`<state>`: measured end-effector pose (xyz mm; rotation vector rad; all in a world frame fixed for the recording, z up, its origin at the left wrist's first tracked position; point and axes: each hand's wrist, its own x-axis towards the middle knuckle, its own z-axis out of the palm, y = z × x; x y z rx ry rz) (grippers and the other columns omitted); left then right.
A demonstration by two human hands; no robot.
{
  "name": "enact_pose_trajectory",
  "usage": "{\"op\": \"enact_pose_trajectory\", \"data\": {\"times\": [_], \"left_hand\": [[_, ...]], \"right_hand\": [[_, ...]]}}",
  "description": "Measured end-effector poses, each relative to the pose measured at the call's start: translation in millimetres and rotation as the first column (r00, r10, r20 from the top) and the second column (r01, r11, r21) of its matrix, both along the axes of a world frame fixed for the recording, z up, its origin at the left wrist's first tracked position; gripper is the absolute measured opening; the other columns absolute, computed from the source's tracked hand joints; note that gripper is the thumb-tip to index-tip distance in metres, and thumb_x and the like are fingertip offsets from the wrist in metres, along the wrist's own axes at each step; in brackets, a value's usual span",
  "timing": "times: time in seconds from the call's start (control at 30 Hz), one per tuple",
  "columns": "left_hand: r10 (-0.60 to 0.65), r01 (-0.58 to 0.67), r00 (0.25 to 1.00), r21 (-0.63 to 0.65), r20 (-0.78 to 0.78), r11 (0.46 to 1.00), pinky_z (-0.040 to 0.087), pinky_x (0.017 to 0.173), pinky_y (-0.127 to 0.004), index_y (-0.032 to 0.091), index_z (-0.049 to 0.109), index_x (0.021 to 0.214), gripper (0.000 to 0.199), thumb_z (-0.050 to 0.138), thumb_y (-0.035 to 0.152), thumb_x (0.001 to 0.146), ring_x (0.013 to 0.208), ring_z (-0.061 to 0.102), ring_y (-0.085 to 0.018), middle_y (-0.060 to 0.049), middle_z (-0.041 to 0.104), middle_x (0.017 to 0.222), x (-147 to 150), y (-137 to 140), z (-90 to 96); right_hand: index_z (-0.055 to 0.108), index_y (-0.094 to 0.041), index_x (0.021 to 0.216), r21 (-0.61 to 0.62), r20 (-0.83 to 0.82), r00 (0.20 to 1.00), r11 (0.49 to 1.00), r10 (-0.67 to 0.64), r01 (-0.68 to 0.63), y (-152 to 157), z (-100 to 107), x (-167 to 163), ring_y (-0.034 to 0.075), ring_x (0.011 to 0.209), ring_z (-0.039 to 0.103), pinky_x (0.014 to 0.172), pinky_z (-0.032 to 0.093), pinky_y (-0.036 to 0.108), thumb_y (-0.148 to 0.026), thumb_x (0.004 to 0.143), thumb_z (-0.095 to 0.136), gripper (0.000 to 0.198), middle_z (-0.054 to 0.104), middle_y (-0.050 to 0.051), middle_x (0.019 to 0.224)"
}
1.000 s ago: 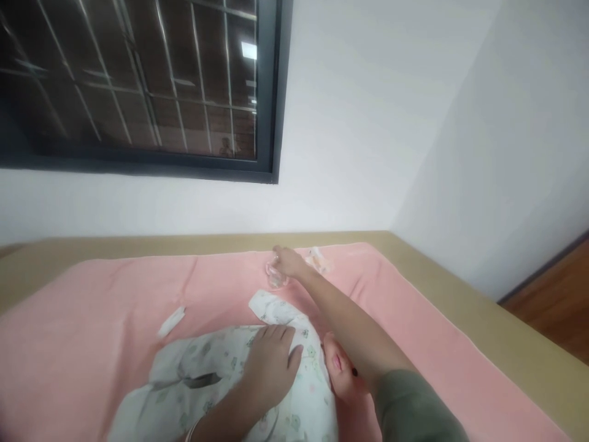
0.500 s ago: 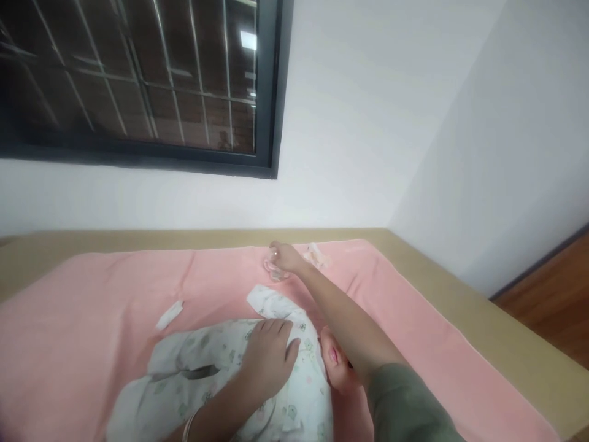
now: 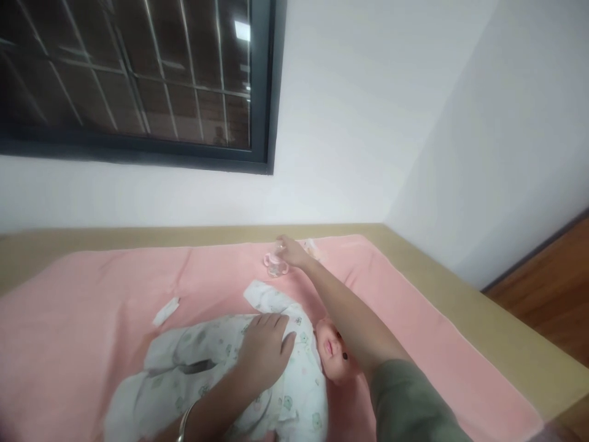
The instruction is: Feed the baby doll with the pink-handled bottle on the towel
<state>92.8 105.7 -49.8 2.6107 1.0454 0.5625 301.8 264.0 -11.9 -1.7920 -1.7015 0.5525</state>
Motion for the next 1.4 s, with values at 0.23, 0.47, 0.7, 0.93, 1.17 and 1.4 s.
{"op": "enact_pose_trajectory", "data": {"times": [0.23, 0.47, 0.7, 0.93, 1.17, 1.4], "left_hand": [[0.004, -0.004, 1.0, 0.011, -0.009, 1.0, 0.042, 0.088, -0.046, 0.017, 0.061, 0.102, 0.027, 0.039, 0.03, 0.093, 0.095, 0.056, -0.027, -0.008, 0.064, 0.098, 1.0, 0.1, -1.3], [-0.007, 0.007, 1.0, 0.001, -0.022, 1.0, 0.041, 0.087, -0.045, 0.017, 0.061, 0.103, 0.028, 0.038, 0.03, 0.094, 0.096, 0.056, -0.028, -0.009, 0.064, 0.098, 1.7, 1.9, 0.7], [-0.011, 0.01, 1.0, -0.036, -0.023, 0.999, 0.04, 0.086, -0.046, 0.017, 0.061, 0.104, 0.028, 0.038, 0.029, 0.094, 0.095, 0.055, -0.029, -0.009, 0.064, 0.099, 1.6, 2.3, 4.9], [0.012, -0.015, 1.0, -0.126, -0.025, 0.992, 0.039, 0.092, -0.047, 0.017, 0.062, 0.106, 0.029, 0.04, 0.029, 0.092, 0.102, 0.056, -0.03, -0.01, 0.066, 0.107, 1.8, -1.0, 11.1], [0.093, -0.109, 0.994, -0.382, -0.058, 0.918, 0.047, 0.07, -0.032, 0.02, 0.059, 0.093, 0.033, 0.033, 0.041, 0.093, 0.082, 0.064, -0.021, -0.004, 0.069, 0.091, 9.1, 41.1, 30.8], [0.194, -0.222, 0.975, -0.414, -0.108, 0.883, 0.04, 0.068, -0.031, 0.018, 0.049, 0.081, 0.018, 0.038, 0.032, 0.086, 0.085, 0.06, -0.022, -0.007, 0.064, 0.09, 30.5, 96.5, 47.6]], "right_hand": [[0.041, -0.027, 0.129, 0.057, -0.321, 0.946, 0.996, -0.047, 0.069, -18.2, 20.2, 21.4, 0.016, 0.101, 0.058, 0.086, 0.051, 0.034, -0.042, 0.079, 0.059, 0.055, 0.056, 0.005, 0.121], [0.048, -0.025, 0.12, 0.129, -0.567, 0.819, 0.974, -0.083, 0.188, -82.7, 27.2, 68.0, 0.018, 0.107, 0.058, 0.086, 0.052, 0.033, -0.052, 0.073, 0.066, 0.058, 0.056, 0.006, 0.124], [0.054, -0.017, 0.122, -0.037, -0.414, 0.833, 0.922, -0.366, 0.386, -148.4, -64.1, 88.6, 0.019, 0.097, 0.059, 0.092, 0.047, 0.035, -0.043, 0.066, 0.066, 0.063, 0.061, 0.009, 0.115], [0.064, -0.019, 0.106, -0.14, -0.594, 0.72, 0.927, -0.359, 0.347, -187.1, -84.3, 44.7, 0.02, 0.082, 0.061, 0.078, 0.053, 0.035, -0.052, 0.065, 0.066, 0.053, 0.064, 0.005, 0.082], [0.061, -0.02, 0.115, -0.076, -0.604, 0.699, 0.9, -0.384, 0.429, -172.3, -105.3, 67.7, 0.025, 0.103, 0.061, 0.093, 0.05, 0.041, -0.05, 0.056, 0.073, 0.066, 0.065, 0.011, 0.106], [0.058, -0.017, 0.119, -0.031, -0.664, 0.536, 0.736, -0.521, 0.677, -178.1, -109.4, 98.8, 0.018, 0.091, 0.062, 0.082, 0.053, 0.031, -0.053, 0.067, 0.062, 0.063, 0.064, 0.009, 0.109]]}}
